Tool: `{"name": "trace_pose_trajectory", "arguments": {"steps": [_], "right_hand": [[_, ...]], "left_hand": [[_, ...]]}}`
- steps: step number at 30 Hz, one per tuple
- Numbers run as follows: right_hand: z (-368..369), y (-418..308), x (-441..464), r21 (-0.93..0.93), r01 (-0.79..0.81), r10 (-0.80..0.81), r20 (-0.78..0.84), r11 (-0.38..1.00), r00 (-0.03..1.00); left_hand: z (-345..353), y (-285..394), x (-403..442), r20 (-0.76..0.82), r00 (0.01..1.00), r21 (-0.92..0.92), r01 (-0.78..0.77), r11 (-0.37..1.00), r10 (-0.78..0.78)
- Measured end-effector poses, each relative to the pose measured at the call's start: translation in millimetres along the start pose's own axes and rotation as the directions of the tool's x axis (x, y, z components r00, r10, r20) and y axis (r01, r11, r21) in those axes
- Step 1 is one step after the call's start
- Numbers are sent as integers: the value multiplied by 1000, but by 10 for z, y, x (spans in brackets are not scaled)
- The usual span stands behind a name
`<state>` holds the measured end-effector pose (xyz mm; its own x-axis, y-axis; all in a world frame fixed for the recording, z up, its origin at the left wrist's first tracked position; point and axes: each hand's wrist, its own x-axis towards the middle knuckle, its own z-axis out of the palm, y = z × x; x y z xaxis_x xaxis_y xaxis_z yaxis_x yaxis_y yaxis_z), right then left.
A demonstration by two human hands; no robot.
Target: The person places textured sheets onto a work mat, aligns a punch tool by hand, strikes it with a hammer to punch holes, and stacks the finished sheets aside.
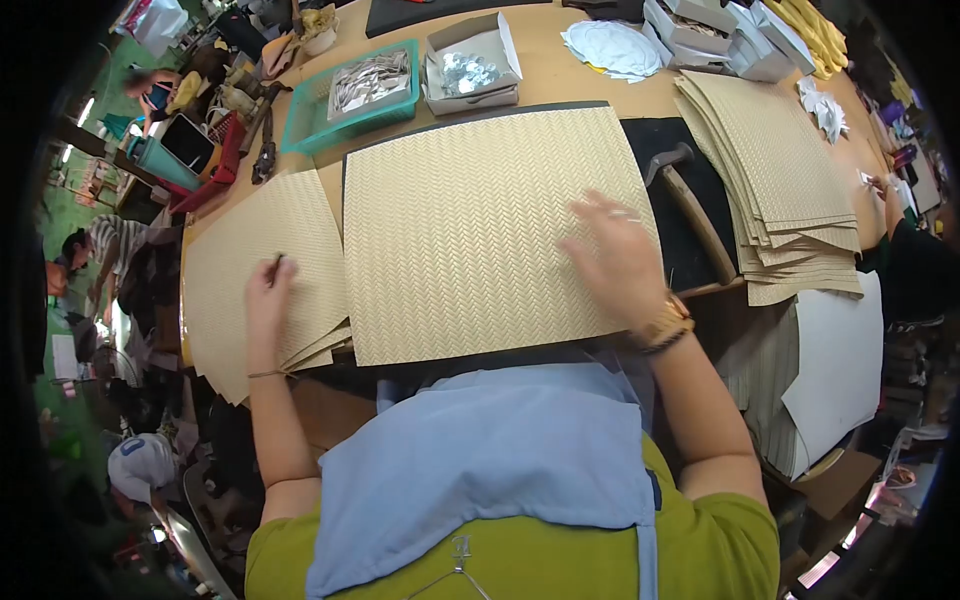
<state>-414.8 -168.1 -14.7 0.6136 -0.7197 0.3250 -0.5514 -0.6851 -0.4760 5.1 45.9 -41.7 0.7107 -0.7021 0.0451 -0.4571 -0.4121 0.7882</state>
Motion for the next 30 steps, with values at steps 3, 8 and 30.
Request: {"name": "trace_pose_trajectory", "arguments": {"steps": [3,8,30], "right_hand": [[-255,512,-220,-134,-194,179,-113,972,977],[-375,1027,-359,-276,-246,199,-187,929,962],[62,1210,-177,383,-276,354,-149,881,923]], "left_hand": [[480,281,9,1,959,160,-281,946,284],[674,612,260,156,973,338,-217,916,173],[1239,1351,456,298,934,-632,41,774,194]]}}
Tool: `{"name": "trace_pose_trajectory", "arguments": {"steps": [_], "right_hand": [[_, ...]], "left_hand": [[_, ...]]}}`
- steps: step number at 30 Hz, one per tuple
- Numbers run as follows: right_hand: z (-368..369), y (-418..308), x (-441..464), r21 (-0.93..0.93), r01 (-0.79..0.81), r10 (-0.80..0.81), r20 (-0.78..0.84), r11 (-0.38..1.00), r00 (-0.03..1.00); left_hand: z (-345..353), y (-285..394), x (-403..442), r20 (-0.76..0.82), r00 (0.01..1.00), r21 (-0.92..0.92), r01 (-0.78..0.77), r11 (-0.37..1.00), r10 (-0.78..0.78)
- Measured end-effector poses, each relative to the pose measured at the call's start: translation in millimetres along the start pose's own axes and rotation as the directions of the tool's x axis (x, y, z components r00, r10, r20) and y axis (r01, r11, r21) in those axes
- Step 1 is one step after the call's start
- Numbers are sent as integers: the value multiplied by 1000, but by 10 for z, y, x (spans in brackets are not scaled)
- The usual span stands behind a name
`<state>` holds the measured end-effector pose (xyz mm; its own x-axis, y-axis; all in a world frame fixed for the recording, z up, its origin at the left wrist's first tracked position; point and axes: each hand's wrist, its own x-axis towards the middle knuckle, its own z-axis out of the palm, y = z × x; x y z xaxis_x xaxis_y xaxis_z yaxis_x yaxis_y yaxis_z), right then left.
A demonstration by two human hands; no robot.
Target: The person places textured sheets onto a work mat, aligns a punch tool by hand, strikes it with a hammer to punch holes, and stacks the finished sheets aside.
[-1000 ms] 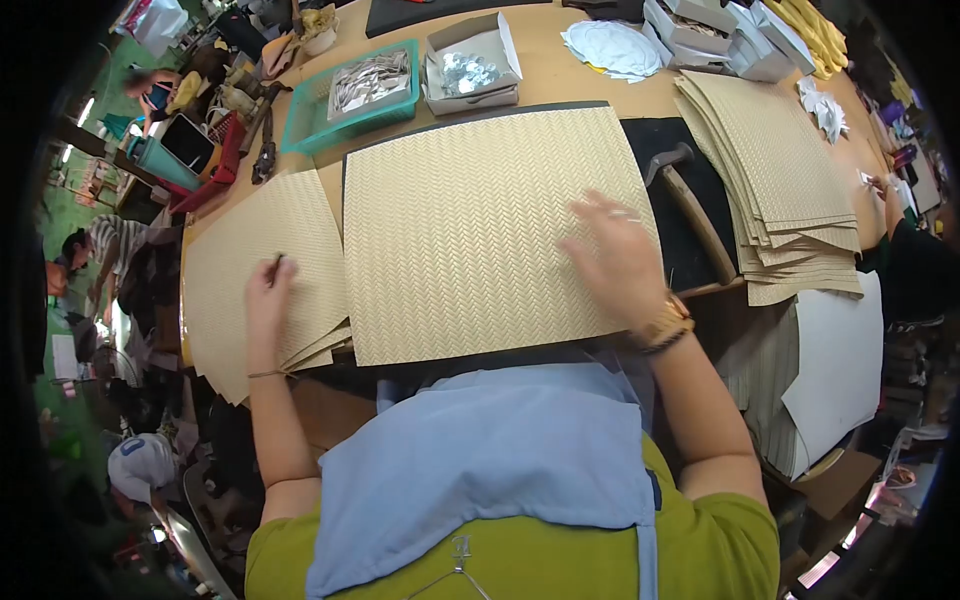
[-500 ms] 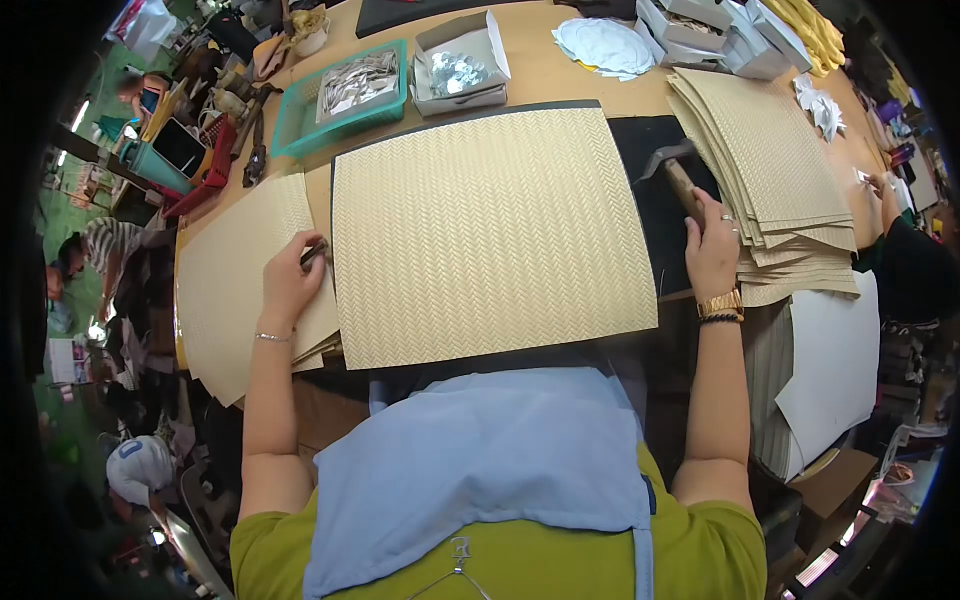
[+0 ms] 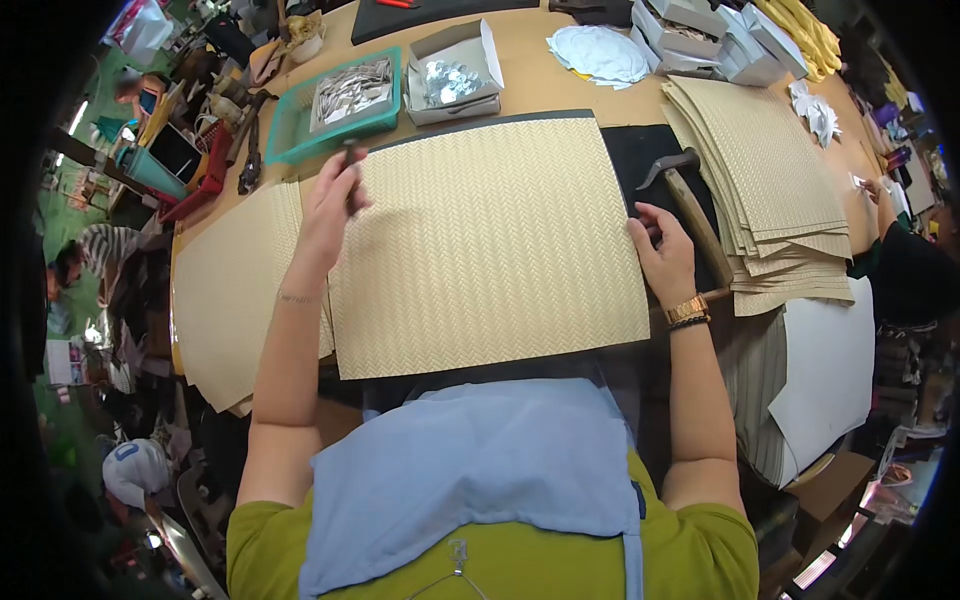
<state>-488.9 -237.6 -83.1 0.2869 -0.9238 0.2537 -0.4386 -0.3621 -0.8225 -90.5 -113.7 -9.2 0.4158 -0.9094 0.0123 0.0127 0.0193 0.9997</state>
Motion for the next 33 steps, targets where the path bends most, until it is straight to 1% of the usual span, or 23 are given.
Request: {"name": "trace_pose_trajectory", "arguments": {"steps": [2,3,6,7,10,13,16,23,26,29,33], "right_hand": [[-18,43,-6,40,-53,56,-58,998,997],[2,27,-6,59,-45,50,-87,997,995],[2,-2,-20,30,-70,72,-69,997,995],[9,10,-16,26,-51,53,-84,998,995],[0,-15,-16,-7,-27,26,-88,1000,996],[5,-9,-17,25,-22,24,-88,999,996],[-3,4,-11,-4,-9,8,-88,1000,996],[-4,-23,-9,1,-21,21,-95,1000,995],[2,-22,-9,17,-21,22,-97,1000,995],[2,-7,-5,17,-27,28,-95,1000,995],[-2,-21,-4,10,-30,31,-91,999,995]], "left_hand": [[264,-34,255,10,991,-54,-133,990,134],[367,-66,371,14,980,-80,-197,977,199],[580,-222,636,-56,962,-33,-268,963,266],[663,-258,672,-101,955,-42,-284,958,279],[788,-396,743,-134,944,66,-295,953,301],[829,-487,741,-147,939,82,-302,950,311],[830,-494,718,-138,933,87,-324,942,334],[815,-542,713,-118,926,107,-347,932,359],[818,-544,708,-105,920,168,-358,918,378],[821,-528,704,-108,929,192,-331,924,355],[815,-546,710,-99,921,190,-353,916,376]]}}
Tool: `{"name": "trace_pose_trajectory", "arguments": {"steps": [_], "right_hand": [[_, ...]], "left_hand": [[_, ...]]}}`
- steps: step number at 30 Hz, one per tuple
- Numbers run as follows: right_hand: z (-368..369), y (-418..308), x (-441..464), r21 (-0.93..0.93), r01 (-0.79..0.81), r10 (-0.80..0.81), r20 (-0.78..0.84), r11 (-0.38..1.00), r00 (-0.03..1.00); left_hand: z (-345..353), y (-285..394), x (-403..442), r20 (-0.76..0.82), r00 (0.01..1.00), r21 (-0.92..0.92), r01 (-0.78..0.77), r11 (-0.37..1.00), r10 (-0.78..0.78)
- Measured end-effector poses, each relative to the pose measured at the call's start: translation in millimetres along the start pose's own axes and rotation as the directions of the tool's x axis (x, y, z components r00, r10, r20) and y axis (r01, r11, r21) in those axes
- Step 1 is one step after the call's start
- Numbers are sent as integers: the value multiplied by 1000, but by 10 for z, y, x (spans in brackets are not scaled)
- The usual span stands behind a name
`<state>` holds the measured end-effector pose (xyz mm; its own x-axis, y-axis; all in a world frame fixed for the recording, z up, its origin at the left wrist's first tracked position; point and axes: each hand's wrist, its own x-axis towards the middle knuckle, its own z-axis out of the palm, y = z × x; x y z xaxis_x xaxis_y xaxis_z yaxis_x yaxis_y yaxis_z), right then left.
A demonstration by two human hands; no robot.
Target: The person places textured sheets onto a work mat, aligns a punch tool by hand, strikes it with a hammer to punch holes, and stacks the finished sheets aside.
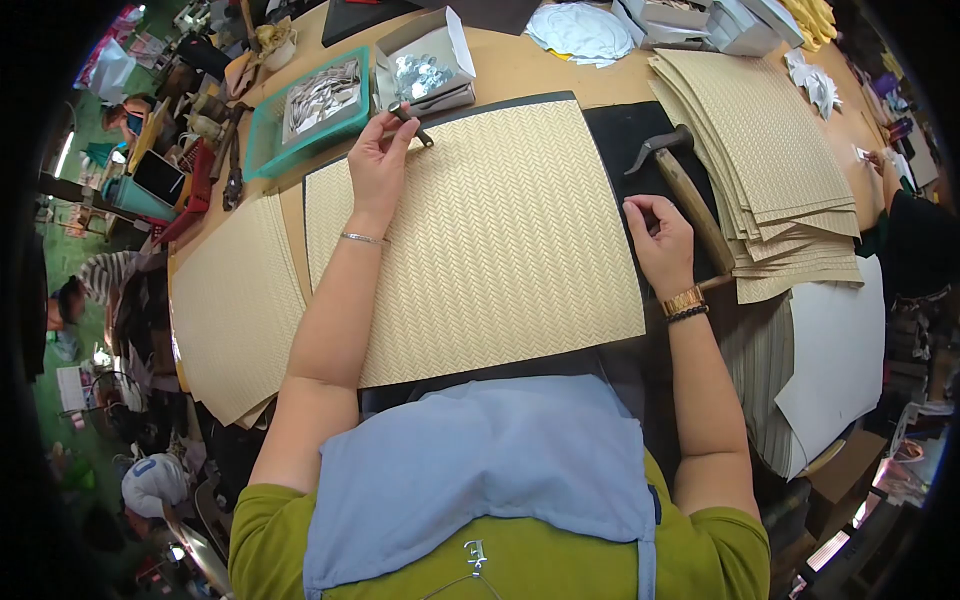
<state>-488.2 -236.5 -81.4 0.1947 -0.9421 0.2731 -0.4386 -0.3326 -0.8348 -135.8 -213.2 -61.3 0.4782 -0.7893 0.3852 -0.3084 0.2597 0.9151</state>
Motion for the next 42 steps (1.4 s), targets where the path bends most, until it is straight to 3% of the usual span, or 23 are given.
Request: {"name": "trace_pose_trajectory", "arguments": {"steps": [10,13,14,15,17,19,20,23,24,27,29,31,34,35,37,39,40,41,42], "right_hand": [[2,22,7,-4,9,-9,18,1000,1000],[-41,-67,3,-33,101,-100,9,994,995],[-129,-128,58,-313,300,-318,-7,901,948],[-251,-195,127,-564,446,-517,40,695,855],[-418,-185,156,-729,167,-300,-54,664,953],[-548,94,172,-854,79,-217,-40,514,975],[-604,133,199,-814,-40,56,-10,579,998],[-631,-4,392,-732,-90,180,45,675,983],[-589,-62,463,-661,-37,91,48,750,995],[-352,-683,672,-280,43,37,277,959,960],[-126,-1204,755,-101,-52,87,379,993,921],[130,-1545,807,57,116,-129,396,992,909],[462,-1747,871,-3,314,-280,443,949,852],[525,-1733,909,-98,384,-285,510,918,812],[542,-1823,920,-200,359,-187,577,912,795],[459,-2000,976,-228,432,-262,530,872,807],[470,-2009,1029,-155,433,-325,455,888,829],[519,-1992,1103,103,500,-504,324,860,800],[496,-2105,1114,201,464,-504,251,863,827]], "left_hand": [[15,34,-21,65,998,-16,-2,1000,3],[21,3,-15,78,997,24,-27,999,25],[23,-14,-7,77,996,50,-44,998,40],[37,-27,1,62,996,37,-71,997,68],[56,-51,-15,34,993,13,-118,993,117],[46,-58,-24,49,994,26,-103,994,102],[44,-56,-12,52,994,30,-100,995,98],[43,-114,9,31,995,36,-95,995,94],[37,-80,11,41,996,59,-78,995,75],[13,7,-6,55,998,104,-44,994,39],[31,-19,-5,43,998,89,-51,995,47],[35,-15,-15,48,998,88,-53,995,49],[43,-42,-19,51,998,46,-45,998,43],[39,-56,-12,52,998,25,-38,999,37],[16,-58,5,76,996,98,-50,994,43],[27,-48,11,62,996,82,-62,995,57],[21,-16,11,59,996,100,-73,992,68],[17,8,9,56,996,117,-81,990,75],[19,44,-20,52,995,134,-86,987,80]]}}
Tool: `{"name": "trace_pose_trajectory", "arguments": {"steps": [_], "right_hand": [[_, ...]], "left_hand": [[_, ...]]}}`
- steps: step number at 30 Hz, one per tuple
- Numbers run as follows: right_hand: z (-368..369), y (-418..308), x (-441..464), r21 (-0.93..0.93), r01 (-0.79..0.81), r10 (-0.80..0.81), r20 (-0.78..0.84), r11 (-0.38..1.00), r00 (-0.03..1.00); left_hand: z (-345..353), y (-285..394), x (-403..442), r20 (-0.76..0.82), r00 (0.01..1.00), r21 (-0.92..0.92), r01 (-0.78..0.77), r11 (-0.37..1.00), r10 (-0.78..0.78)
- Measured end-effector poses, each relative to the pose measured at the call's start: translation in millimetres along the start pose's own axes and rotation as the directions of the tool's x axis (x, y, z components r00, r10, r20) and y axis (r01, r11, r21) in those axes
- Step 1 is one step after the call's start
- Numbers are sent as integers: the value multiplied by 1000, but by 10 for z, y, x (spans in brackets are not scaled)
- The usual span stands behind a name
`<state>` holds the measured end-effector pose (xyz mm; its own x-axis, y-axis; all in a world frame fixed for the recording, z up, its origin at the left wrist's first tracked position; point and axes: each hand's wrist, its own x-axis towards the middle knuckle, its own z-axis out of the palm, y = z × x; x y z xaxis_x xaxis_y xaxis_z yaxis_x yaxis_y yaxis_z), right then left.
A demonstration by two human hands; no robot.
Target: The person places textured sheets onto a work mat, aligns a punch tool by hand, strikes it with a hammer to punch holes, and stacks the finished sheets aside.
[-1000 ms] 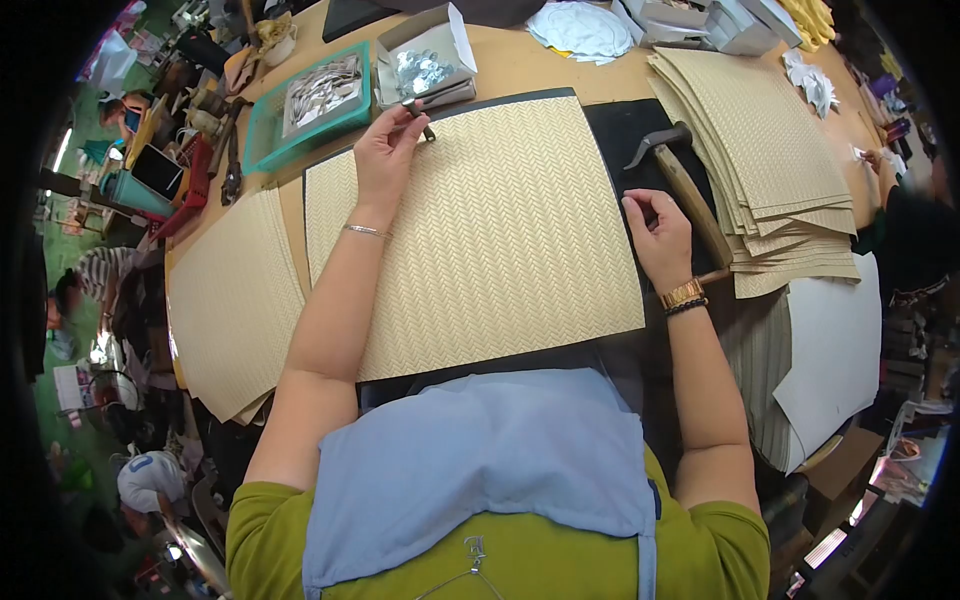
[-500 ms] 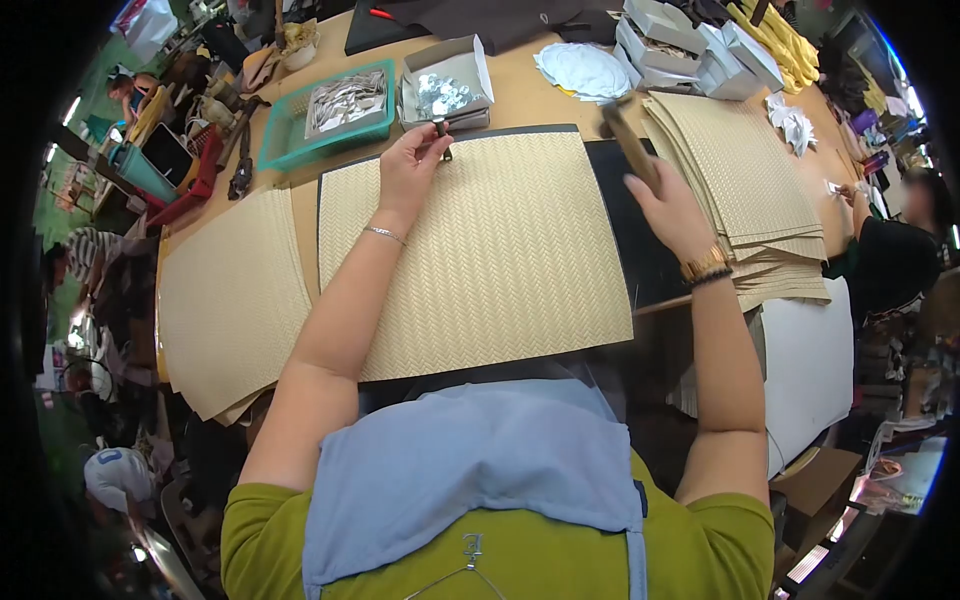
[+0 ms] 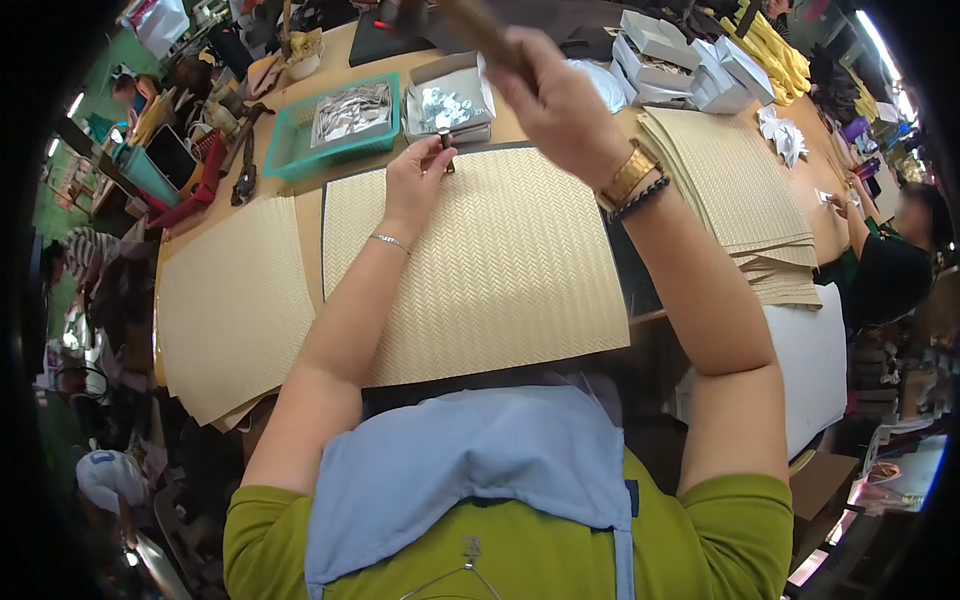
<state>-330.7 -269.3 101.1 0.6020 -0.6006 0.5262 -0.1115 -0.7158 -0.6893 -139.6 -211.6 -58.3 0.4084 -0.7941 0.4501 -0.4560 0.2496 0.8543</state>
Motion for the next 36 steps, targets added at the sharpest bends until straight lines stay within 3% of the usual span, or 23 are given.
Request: {"name": "trace_pose_trajectory", "arguments": {"steps": [4,6,7,10,15,16,18,20,21,22,23,24,26,28,29,31,34,36], "right_hand": [[75,-57,39,222,-10,42,-143,975,989],[248,306,-210,-203,-24,46,108,979,993],[304,308,-319,-420,-23,148,268,907,952],[193,156,-361,-326,-288,392,318,900,863],[-130,693,-990,-355,-304,313,-33,884,949],[-253,741,-1149,-368,-353,342,-97,860,935],[-496,801,-1471,-529,-423,367,-213,736,905],[-755,979,-1821,-633,-475,449,-217,611,867],[-818,1004,-1952,-730,-467,461,-232,499,856],[-829,1001,-2042,-727,-416,382,-226,546,896],[-841,997,-2098,-722,-361,296,-222,590,929],[-811,936,-2111,-739,-318,271,-188,594,944],[-730,743,-2070,-763,-239,222,-128,601,967],[-882,820,-1973,-776,-247,193,-164,580,967],[-985,936,-1918,-783,-252,177,-183,569,967],[-1336,1329,-1877,-841,-377,242,-302,388,922],[-1632,1743,-1850,-895,-442,340,-397,64,853],[-1623,1869,-1867,-852,-514,473,-412,104,779]], "left_hand": [[22,-112,10,-20,1000,-55,-21,998,20],[57,-171,20,-31,1000,-70,-1,998,-1],[45,-130,26,-21,1000,-36,-4,999,4],[-2,-60,19,19,1000,34,-9,999,8],[5,-33,24,22,999,-9,44,999,-44],[8,-92,45,-55,997,-225,48,973,-62],[-10,-257,126,-188,973,-608,-9,794,-134],[-297,-153,166,-227,918,-684,87,725,-324],[-495,-77,157,-218,898,-588,191,786,-382],[-711,-218,118,-218,929,-419,187,888,-299],[-916,-212,37,-234,958,-115,141,983,-165],[-1113,-114,-101,-202,979,203,69,977,-27],[-1424,158,-444,-134,953,546,299,782,-271],[-1558,310,-694,-143,837,723,452,522,-528],[-1565,413,-784,-129,830,745,442,499,-542],[-1496,607,-956,-104,815,786,419,455,-571],[-1359,486,-1269,-115,985,843,164,513,-125],[-1292,547,-1349,-108,987,828,153,539,-115]]}}
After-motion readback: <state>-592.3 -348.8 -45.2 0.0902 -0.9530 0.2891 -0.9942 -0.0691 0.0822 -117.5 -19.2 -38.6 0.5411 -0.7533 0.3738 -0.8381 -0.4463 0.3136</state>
